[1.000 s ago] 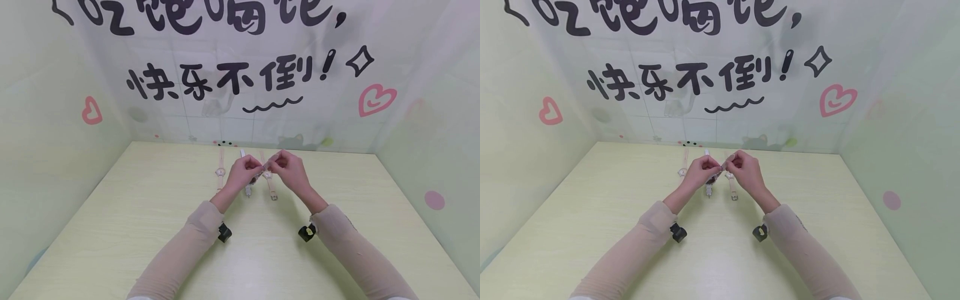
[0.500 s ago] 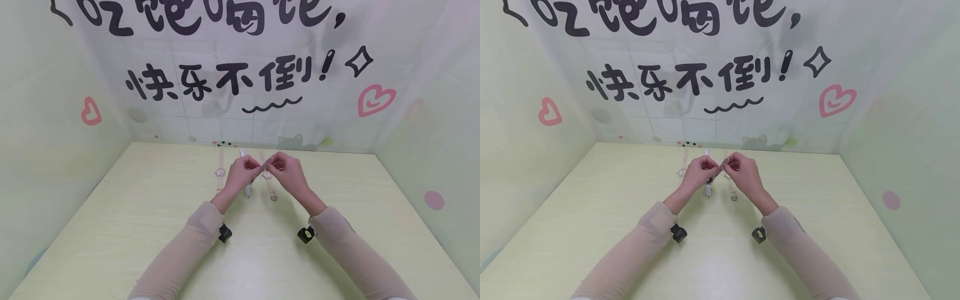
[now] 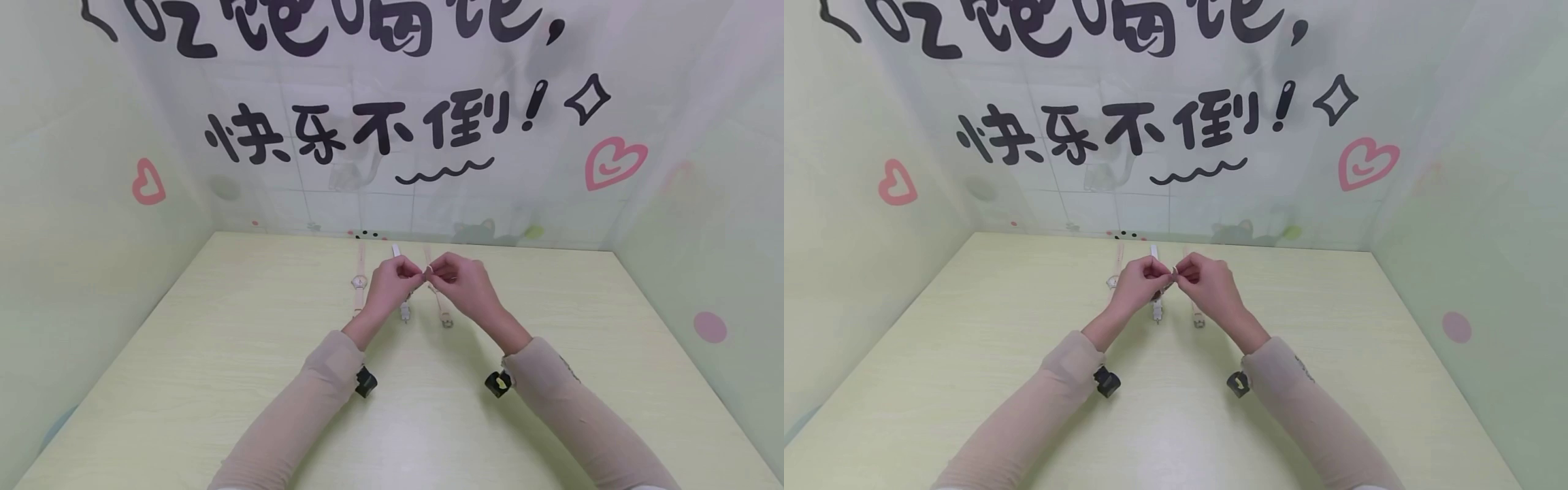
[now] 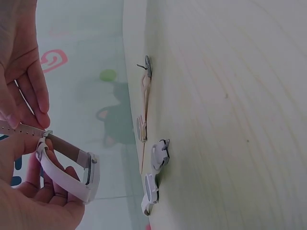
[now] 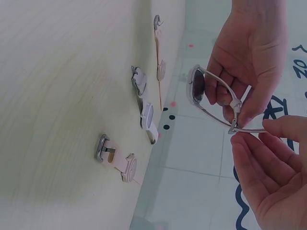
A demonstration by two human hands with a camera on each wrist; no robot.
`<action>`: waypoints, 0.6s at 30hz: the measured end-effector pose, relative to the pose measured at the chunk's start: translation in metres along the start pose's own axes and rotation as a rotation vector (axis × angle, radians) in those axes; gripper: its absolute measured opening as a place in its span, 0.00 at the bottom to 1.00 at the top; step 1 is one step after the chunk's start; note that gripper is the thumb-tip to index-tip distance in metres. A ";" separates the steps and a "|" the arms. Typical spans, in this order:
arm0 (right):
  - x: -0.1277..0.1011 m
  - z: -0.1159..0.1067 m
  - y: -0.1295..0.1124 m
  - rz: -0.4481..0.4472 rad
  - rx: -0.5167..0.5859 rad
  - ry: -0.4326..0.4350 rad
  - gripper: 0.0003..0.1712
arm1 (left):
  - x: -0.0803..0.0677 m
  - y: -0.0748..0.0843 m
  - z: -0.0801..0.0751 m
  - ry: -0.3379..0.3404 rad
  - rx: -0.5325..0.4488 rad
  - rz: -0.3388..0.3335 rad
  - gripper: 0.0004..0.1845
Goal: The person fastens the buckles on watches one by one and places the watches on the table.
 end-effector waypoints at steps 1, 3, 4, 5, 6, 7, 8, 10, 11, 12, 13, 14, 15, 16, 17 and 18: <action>0.000 0.000 0.000 -0.007 -0.004 -0.007 0.08 | 0.000 0.000 0.000 0.001 0.003 0.000 0.06; 0.000 0.001 0.000 -0.014 -0.009 -0.020 0.08 | 0.000 -0.001 -0.001 0.000 0.002 -0.002 0.06; 0.000 0.001 0.000 -0.017 -0.009 -0.026 0.08 | 0.000 -0.001 -0.001 -0.002 -0.001 -0.005 0.06; 0.000 0.000 0.001 -0.019 -0.007 -0.031 0.08 | 0.000 -0.001 -0.001 -0.006 -0.004 -0.006 0.06; 0.000 0.000 0.001 -0.020 -0.005 -0.036 0.08 | 0.000 -0.001 0.000 -0.010 -0.012 -0.011 0.07; 0.000 -0.001 0.001 -0.020 0.003 -0.041 0.08 | 0.000 -0.001 0.000 -0.014 -0.021 -0.017 0.07; 0.000 -0.001 0.002 -0.016 0.011 -0.044 0.08 | 0.000 -0.001 0.000 -0.021 -0.032 -0.024 0.07; 0.001 -0.002 0.004 -0.008 0.028 -0.044 0.08 | 0.000 -0.001 0.001 -0.035 -0.051 -0.038 0.07; 0.001 -0.002 0.005 0.000 0.037 -0.041 0.08 | 0.000 0.000 0.001 -0.045 -0.062 -0.044 0.07; 0.002 -0.003 0.006 0.008 0.045 -0.038 0.08 | 0.000 0.000 0.001 -0.055 -0.070 -0.049 0.07; 0.002 -0.003 0.007 0.019 0.056 -0.033 0.08 | 0.000 0.001 0.001 -0.066 -0.071 -0.048 0.07; 0.002 -0.003 0.008 0.025 0.063 -0.029 0.09 | 0.000 0.002 0.000 -0.080 -0.074 -0.049 0.07; 0.003 -0.003 0.009 0.029 0.072 -0.025 0.09 | 0.000 0.002 0.000 -0.092 -0.073 -0.043 0.08; 0.003 -0.004 0.009 0.036 0.082 -0.020 0.09 | 0.000 0.003 0.000 -0.107 -0.074 -0.037 0.09; 0.003 -0.004 0.010 0.039 0.090 -0.014 0.09 | 0.000 0.004 0.000 -0.126 -0.074 -0.035 0.10; 0.003 -0.005 0.010 0.038 0.096 -0.007 0.10 | 0.000 0.004 -0.001 -0.145 -0.067 -0.028 0.10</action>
Point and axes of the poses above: each hand's wrist, its own x-axis towards the middle knuckle, its own z-axis out of the palm, y = z × x, the point moved 2 cm from there along x, towards the middle knuckle, and after that the axes turned 13 degrees about y, right-handed, at the moved point
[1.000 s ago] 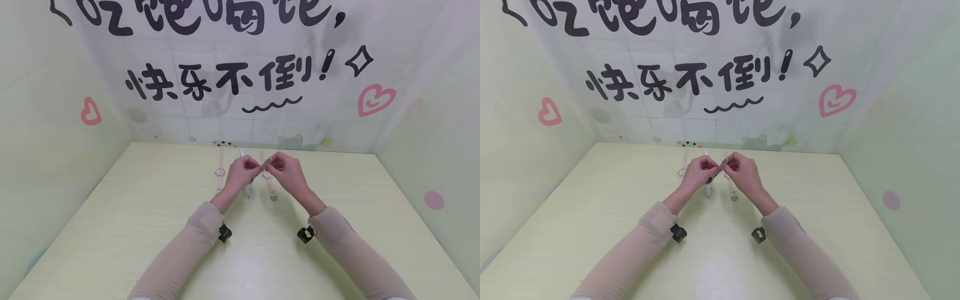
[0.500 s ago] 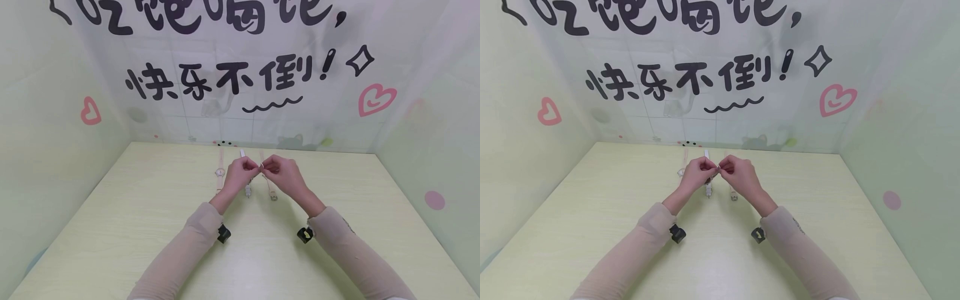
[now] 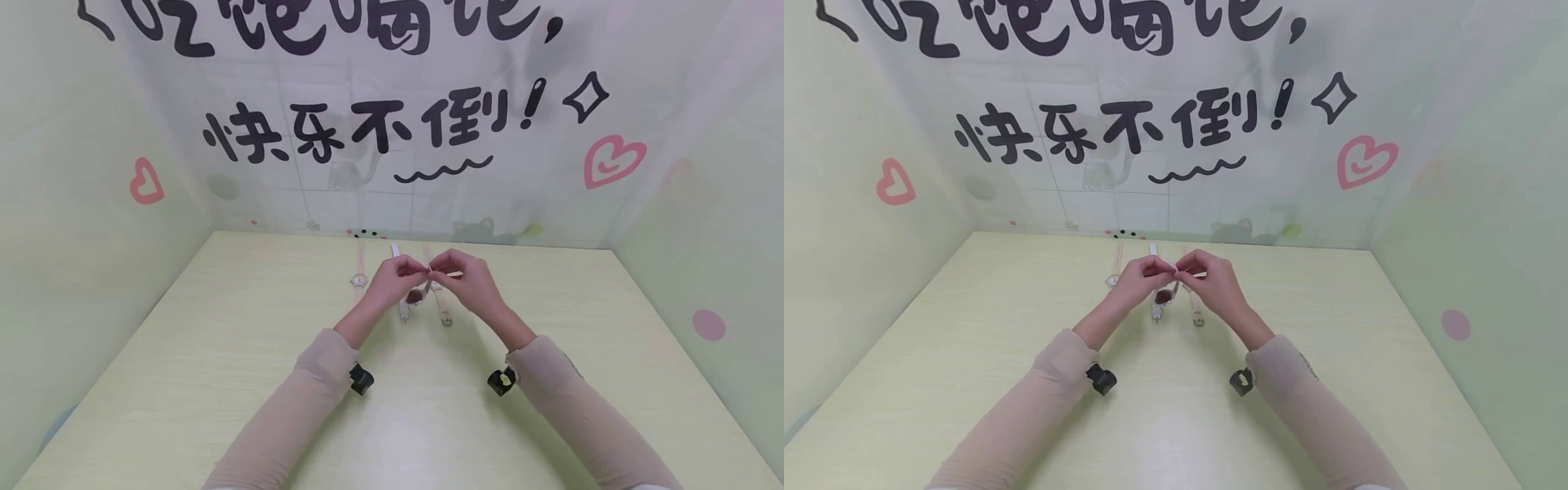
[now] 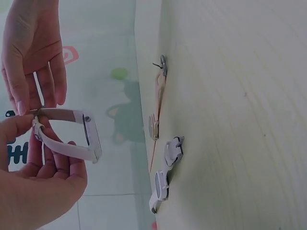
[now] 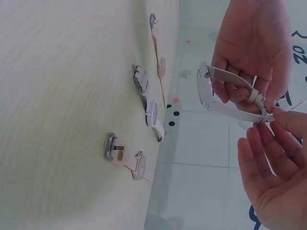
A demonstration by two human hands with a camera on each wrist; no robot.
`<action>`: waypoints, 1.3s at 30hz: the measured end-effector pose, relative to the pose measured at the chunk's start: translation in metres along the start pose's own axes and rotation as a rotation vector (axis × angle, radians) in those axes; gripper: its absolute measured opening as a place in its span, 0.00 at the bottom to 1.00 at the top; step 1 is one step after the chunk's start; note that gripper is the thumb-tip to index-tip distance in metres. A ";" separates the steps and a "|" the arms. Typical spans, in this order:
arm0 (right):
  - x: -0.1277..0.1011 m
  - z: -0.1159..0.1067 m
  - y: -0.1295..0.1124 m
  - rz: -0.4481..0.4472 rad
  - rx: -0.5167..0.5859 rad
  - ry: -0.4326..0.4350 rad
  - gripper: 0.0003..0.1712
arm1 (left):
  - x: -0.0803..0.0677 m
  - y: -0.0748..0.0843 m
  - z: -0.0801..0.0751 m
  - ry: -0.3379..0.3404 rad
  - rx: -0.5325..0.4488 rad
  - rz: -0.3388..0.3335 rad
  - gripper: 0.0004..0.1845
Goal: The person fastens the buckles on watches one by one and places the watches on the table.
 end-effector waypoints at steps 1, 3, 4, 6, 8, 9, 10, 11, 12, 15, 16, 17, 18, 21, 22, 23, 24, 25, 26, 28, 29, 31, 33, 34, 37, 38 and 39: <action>0.000 0.000 0.000 -0.003 0.004 0.006 0.10 | 0.000 0.000 0.000 -0.020 0.002 0.006 0.11; 0.000 -0.001 0.001 -0.009 0.011 0.023 0.10 | 0.001 0.000 -0.001 -0.055 0.004 0.019 0.13; 0.000 -0.001 0.002 -0.011 0.014 0.031 0.10 | 0.001 0.000 -0.002 -0.069 0.002 0.026 0.14; 0.000 -0.001 0.003 -0.016 0.031 0.045 0.10 | 0.002 -0.001 -0.003 -0.081 -0.009 0.042 0.14; -0.001 -0.001 0.005 -0.020 0.053 0.045 0.10 | 0.002 -0.001 -0.005 -0.074 -0.031 0.051 0.14; -0.001 -0.001 0.005 -0.022 0.068 0.039 0.11 | 0.002 -0.001 -0.005 -0.068 -0.045 0.052 0.14; -0.002 0.000 0.006 -0.026 0.084 0.029 0.11 | 0.003 -0.001 -0.006 -0.061 -0.053 0.049 0.13; -0.002 0.000 0.007 -0.032 0.097 0.020 0.12 | 0.003 -0.001 -0.007 -0.055 -0.061 0.047 0.13; -0.003 0.001 0.007 -0.040 0.102 0.011 0.13 | 0.003 -0.001 -0.008 -0.048 -0.065 0.043 0.14; -0.004 0.002 0.008 -0.066 0.111 0.000 0.15 | 0.005 -0.002 -0.009 -0.039 -0.066 0.032 0.14; -0.005 0.002 0.007 -0.075 0.106 0.006 0.15 | 0.005 -0.002 -0.009 -0.038 -0.064 0.033 0.14; -0.005 0.003 0.007 -0.084 0.101 0.015 0.15 | 0.005 -0.001 -0.009 -0.038 -0.063 0.034 0.14; -0.005 0.003 0.007 -0.090 0.094 0.027 0.14 | 0.005 -0.001 -0.009 -0.037 -0.062 0.035 0.14; -0.005 0.003 0.006 -0.108 0.083 0.068 0.11 | 0.004 -0.001 -0.009 -0.037 -0.071 0.048 0.13; -0.005 0.003 0.005 -0.113 0.082 0.081 0.10 | 0.004 0.000 -0.010 -0.036 -0.074 0.054 0.13; -0.005 0.004 0.005 -0.119 0.082 0.094 0.09 | 0.004 0.000 -0.010 -0.034 -0.076 0.057 0.13; -0.005 0.004 0.005 -0.124 0.083 0.108 0.08 | 0.004 0.000 -0.010 -0.031 -0.079 0.060 0.13; -0.006 0.004 0.005 -0.129 0.085 0.119 0.08 | 0.004 0.000 -0.010 -0.027 -0.081 0.063 0.13; -0.006 0.004 0.005 -0.133 0.085 0.129 0.07 | 0.004 0.000 -0.010 -0.024 -0.081 0.064 0.13; -0.007 0.005 0.005 -0.138 0.089 0.148 0.07 | 0.004 0.000 -0.010 -0.018 -0.085 0.061 0.13; -0.007 0.005 0.005 -0.140 0.090 0.157 0.08 | 0.003 0.001 -0.010 -0.015 -0.090 0.060 0.13; -0.008 0.005 0.003 -0.138 0.097 0.174 0.08 | 0.002 0.002 -0.009 -0.010 -0.107 0.060 0.13; -0.008 0.005 0.000 -0.126 0.095 0.191 0.08 | 0.001 0.003 -0.008 -0.004 -0.131 0.055 0.13; -0.009 0.004 -0.004 -0.119 0.096 0.198 0.07 | 0.001 0.004 -0.008 -0.002 -0.145 0.052 0.14; -0.013 0.000 -0.021 -0.102 0.097 0.219 0.06 | -0.001 0.006 -0.007 0.008 -0.166 0.043 0.14; -0.013 -0.001 -0.026 -0.097 0.096 0.224 0.06 | -0.001 0.006 -0.006 0.011 -0.171 0.036 0.14; -0.014 -0.003 -0.031 -0.095 0.101 0.229 0.06 | -0.001 0.006 -0.006 0.012 -0.173 0.033 0.14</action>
Point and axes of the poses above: each hand's wrist, its own x-axis towards the middle knuckle, its own z-axis out of the palm, y = z × x, the point moved 2 cm from there along x, towards the middle knuckle, and after that the axes turned 13 degrees about y, right-handed, at the moved point
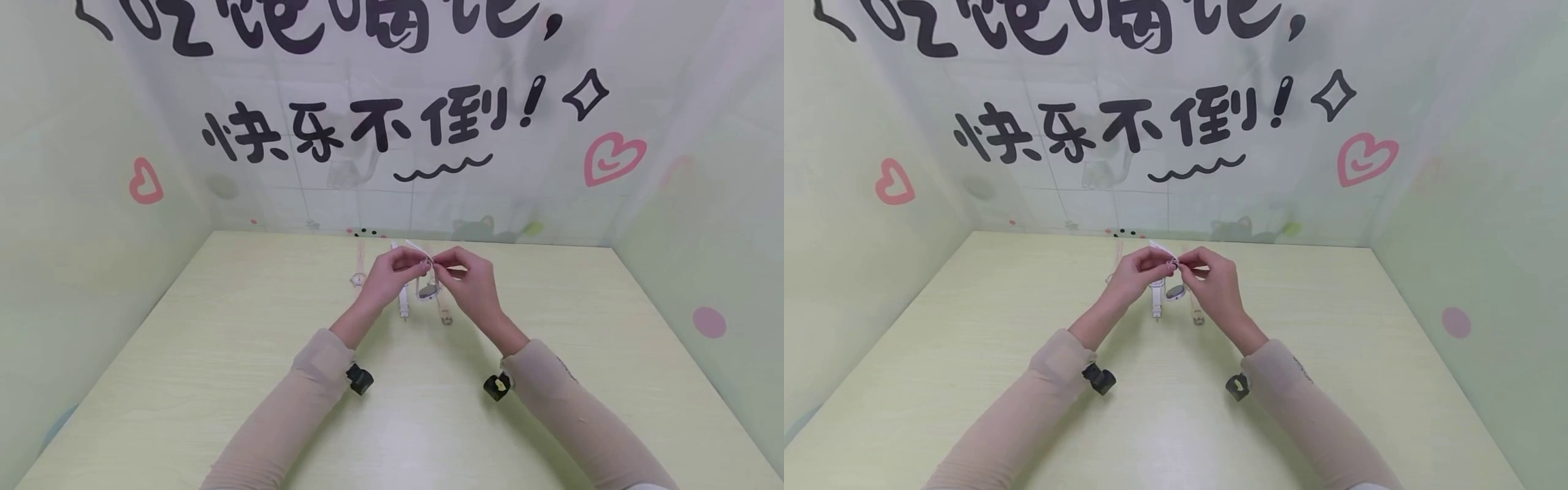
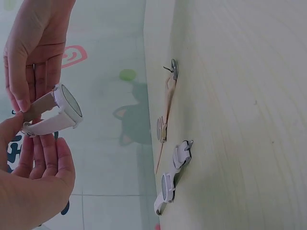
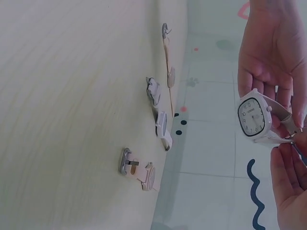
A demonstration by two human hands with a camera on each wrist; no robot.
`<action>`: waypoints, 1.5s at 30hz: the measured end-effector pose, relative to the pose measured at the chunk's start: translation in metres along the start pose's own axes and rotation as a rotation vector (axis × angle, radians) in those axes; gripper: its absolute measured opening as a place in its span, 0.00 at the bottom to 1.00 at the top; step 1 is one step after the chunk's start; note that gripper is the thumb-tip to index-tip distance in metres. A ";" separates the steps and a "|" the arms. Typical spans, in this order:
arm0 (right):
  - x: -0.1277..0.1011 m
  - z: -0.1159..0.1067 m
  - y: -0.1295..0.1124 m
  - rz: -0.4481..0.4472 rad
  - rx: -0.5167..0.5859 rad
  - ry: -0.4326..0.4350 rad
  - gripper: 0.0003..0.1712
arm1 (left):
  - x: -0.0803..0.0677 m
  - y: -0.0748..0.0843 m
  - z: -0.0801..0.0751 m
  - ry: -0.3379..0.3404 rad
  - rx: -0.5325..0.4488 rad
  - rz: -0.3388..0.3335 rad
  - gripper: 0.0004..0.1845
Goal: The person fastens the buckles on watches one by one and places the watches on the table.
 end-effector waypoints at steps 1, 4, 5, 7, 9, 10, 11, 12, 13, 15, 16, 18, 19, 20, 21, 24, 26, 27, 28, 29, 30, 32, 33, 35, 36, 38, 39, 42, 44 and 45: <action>0.000 -0.001 -0.003 0.002 0.002 0.006 0.06 | 0.000 0.000 0.000 0.002 0.000 -0.003 0.14; 0.000 -0.001 0.003 0.015 0.016 0.029 0.06 | 0.000 0.000 0.001 0.008 0.006 -0.015 0.14; 0.001 0.000 0.008 0.019 0.019 0.035 0.06 | 0.000 0.000 0.001 0.010 0.010 -0.018 0.14; 0.002 0.002 0.017 0.023 0.032 0.045 0.07 | 0.000 0.000 0.000 0.016 0.017 -0.017 0.14; 0.003 0.004 0.026 0.024 0.045 0.042 0.08 | -0.001 0.000 0.000 0.021 0.018 -0.008 0.14; 0.003 0.004 0.028 0.023 0.054 0.037 0.08 | -0.001 0.001 0.000 0.023 0.020 -0.004 0.14; 0.003 0.004 0.029 0.021 0.064 0.032 0.08 | -0.001 0.001 -0.001 0.024 0.020 0.000 0.14; 0.003 0.003 0.029 0.019 0.074 0.029 0.08 | -0.002 0.002 -0.001 0.024 0.019 0.004 0.14; 0.004 0.003 0.029 0.015 0.085 0.026 0.08 | -0.002 0.002 -0.001 0.023 0.018 0.005 0.14; 0.005 0.003 0.029 0.003 0.110 0.026 0.08 | -0.002 0.002 -0.001 0.018 0.023 0.008 0.13; 0.005 0.003 0.028 -0.007 0.114 0.028 0.08 | -0.002 0.002 -0.001 0.015 0.025 0.008 0.13; 0.006 0.002 0.027 -0.038 0.108 0.031 0.09 | -0.002 0.001 -0.001 0.004 0.027 0.011 0.13; 0.006 0.003 0.026 -0.055 0.106 0.031 0.09 | -0.002 0.001 0.000 -0.002 0.028 0.014 0.13; 0.007 0.003 0.026 -0.073 0.100 0.032 0.09 | -0.002 0.001 0.000 -0.008 0.028 0.016 0.13; 0.008 0.003 0.025 -0.090 0.096 0.032 0.10 | -0.002 0.001 0.000 -0.015 0.030 0.018 0.13; 0.009 0.003 0.024 -0.136 0.094 0.029 0.10 | -0.003 0.000 0.002 -0.032 0.041 0.022 0.13; 0.009 0.003 0.023 -0.157 0.092 0.025 0.10 | -0.003 0.000 0.002 -0.038 0.055 0.026 0.13; 0.009 0.003 0.023 -0.164 0.091 0.025 0.10 | -0.003 -0.001 0.003 -0.042 0.060 0.028 0.14; 0.008 0.003 0.023 -0.170 0.090 0.024 0.10 | -0.003 -0.001 0.003 -0.046 0.063 0.028 0.14; 0.008 0.002 0.023 -0.174 0.089 0.024 0.10 | -0.003 -0.001 0.003 -0.049 0.064 0.027 0.14; 0.008 0.002 0.023 -0.179 0.083 0.026 0.10 | -0.003 -0.001 0.003 -0.052 0.064 0.026 0.15; 0.008 0.001 0.024 -0.185 0.078 0.031 0.10 | -0.003 -0.001 0.003 -0.057 0.058 0.021 0.15; 0.008 0.000 0.024 -0.187 0.080 0.031 0.10 | -0.003 -0.001 0.003 -0.059 0.054 0.016 0.15; 0.009 0.000 0.024 -0.193 0.084 0.033 0.10 | -0.003 -0.001 0.002 -0.060 0.041 0.009 0.15; 0.009 0.000 0.024 -0.197 0.088 0.033 0.10 | -0.003 0.000 0.002 -0.060 0.035 0.006 0.15; 0.009 -0.001 0.024 -0.206 0.097 0.032 0.10 | -0.003 0.000 0.002 -0.059 0.027 0.005 0.14; 0.009 -0.001 0.024 -0.210 0.101 0.031 0.10 | -0.003 -0.001 0.002 -0.058 0.026 0.005 0.14; 0.009 -0.002 0.025 -0.220 0.100 0.027 0.10 | -0.002 -0.001 0.002 -0.056 0.028 0.007 0.14; 0.009 -0.002 0.025 -0.223 0.098 0.023 0.10 | -0.002 0.000 0.002 -0.054 0.034 0.010 0.14; 0.009 -0.002 0.025 -0.225 0.098 0.021 0.10 | -0.002 0.000 0.002 -0.053 0.034 0.007 0.14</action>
Point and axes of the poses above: each hand's wrist, its own x-axis towards the middle knuckle, its own z-axis out of the palm, y = z × x, the point moved 2 cm from there along x, towards the middle knuckle, and after that the axes turned 13 degrees about y, right-handed, at the moved point
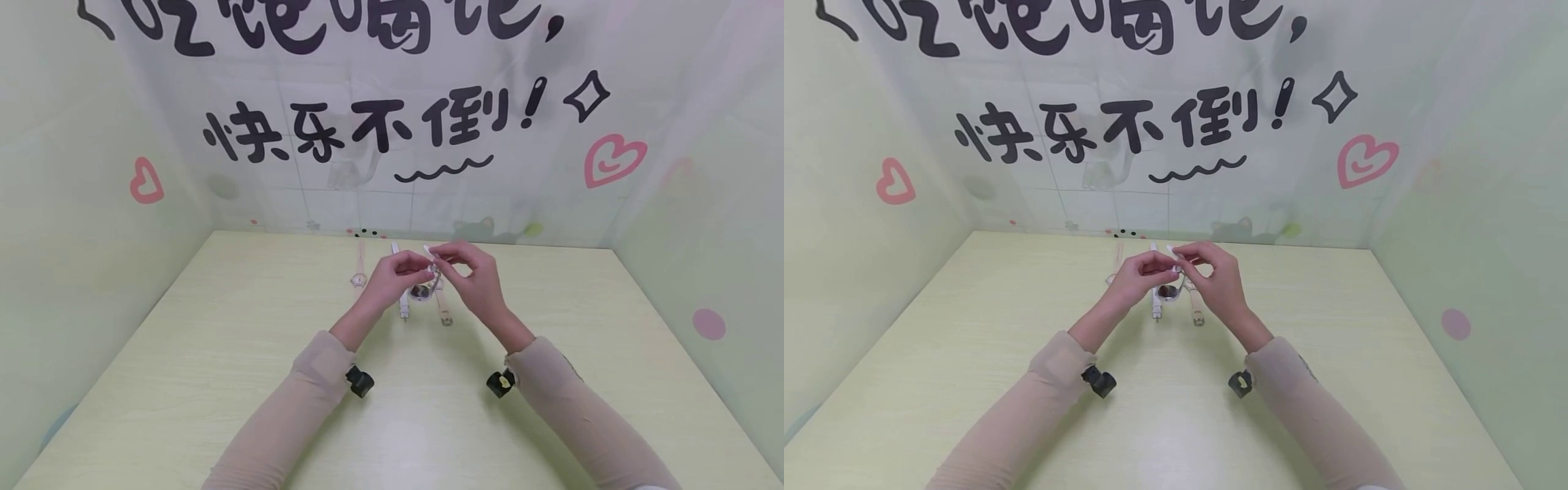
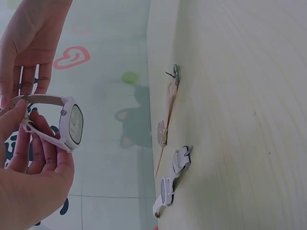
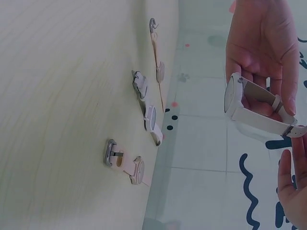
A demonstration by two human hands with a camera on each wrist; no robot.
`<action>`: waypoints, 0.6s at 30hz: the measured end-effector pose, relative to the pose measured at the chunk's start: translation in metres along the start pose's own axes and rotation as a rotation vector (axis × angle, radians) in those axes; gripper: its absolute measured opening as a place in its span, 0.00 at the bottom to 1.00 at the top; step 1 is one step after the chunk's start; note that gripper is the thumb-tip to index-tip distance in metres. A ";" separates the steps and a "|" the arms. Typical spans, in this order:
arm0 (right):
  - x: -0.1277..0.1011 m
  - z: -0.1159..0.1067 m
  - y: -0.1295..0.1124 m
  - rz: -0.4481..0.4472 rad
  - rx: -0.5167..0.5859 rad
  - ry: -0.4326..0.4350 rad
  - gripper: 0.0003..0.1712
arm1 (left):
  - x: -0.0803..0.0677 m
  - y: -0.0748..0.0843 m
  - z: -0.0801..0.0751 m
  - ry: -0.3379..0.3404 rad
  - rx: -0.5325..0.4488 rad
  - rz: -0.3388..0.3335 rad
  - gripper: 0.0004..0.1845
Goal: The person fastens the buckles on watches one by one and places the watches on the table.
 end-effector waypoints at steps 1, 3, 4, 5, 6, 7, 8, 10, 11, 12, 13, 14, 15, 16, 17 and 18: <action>0.000 0.000 0.000 -0.003 -0.001 -0.003 0.10 | 0.000 0.000 0.000 0.000 0.000 -0.001 0.14; 0.000 -0.001 0.001 -0.007 -0.002 -0.004 0.10 | 0.000 0.000 0.000 0.001 -0.001 -0.002 0.13; 0.000 -0.001 0.001 -0.008 0.000 -0.005 0.10 | 0.000 0.001 0.000 0.001 -0.003 -0.003 0.13; 0.000 -0.001 0.001 -0.010 -0.004 -0.004 0.09 | 0.000 0.001 0.000 0.002 -0.005 -0.003 0.13; 0.000 -0.001 0.002 -0.009 -0.005 -0.004 0.10 | 0.000 0.001 0.000 0.002 -0.006 -0.003 0.13; 0.000 -0.002 0.001 -0.007 -0.006 -0.005 0.10 | 0.000 0.001 0.000 0.003 -0.006 -0.002 0.13; 0.000 -0.002 0.002 -0.007 -0.007 -0.003 0.10 | 0.000 0.001 0.000 0.004 -0.006 -0.002 0.13; 0.000 -0.002 0.002 -0.006 -0.007 0.000 0.10 | 0.000 0.001 0.000 0.007 -0.008 -0.004 0.13; 0.000 -0.002 0.001 -0.002 -0.013 0.001 0.10 | 0.000 0.001 0.000 0.007 -0.010 -0.006 0.13; 0.000 -0.002 0.000 0.005 -0.021 -0.002 0.11 | 0.000 0.001 0.000 0.008 -0.012 -0.009 0.13; 0.000 -0.002 -0.001 0.011 -0.028 -0.003 0.10 | 0.000 0.001 0.001 0.009 -0.015 -0.011 0.13; 0.000 -0.002 -0.001 0.009 -0.027 -0.003 0.10 | 0.000 0.001 0.001 0.009 -0.018 -0.014 0.13; 0.000 -0.002 -0.001 0.009 -0.027 -0.004 0.10 | 0.000 0.001 0.001 0.009 -0.021 -0.016 0.13; 0.000 -0.003 -0.001 0.008 -0.026 -0.006 0.10 | 0.000 0.001 0.001 0.010 -0.023 -0.017 0.13; 0.000 -0.003 -0.001 0.007 -0.028 -0.006 0.10 | 0.000 0.000 0.002 0.011 -0.023 -0.018 0.13; 0.000 -0.003 -0.001 0.003 -0.024 -0.008 0.09 | 0.001 0.000 0.002 0.013 -0.022 -0.018 0.13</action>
Point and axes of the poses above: each hand's wrist, its own x-axis towards the middle knuckle, its own z-axis out of the palm, y = z × x, the point moved 2 cm from there along x, towards the middle knuckle, and after that the axes turned 13 degrees about y, right-handed, at the moved point
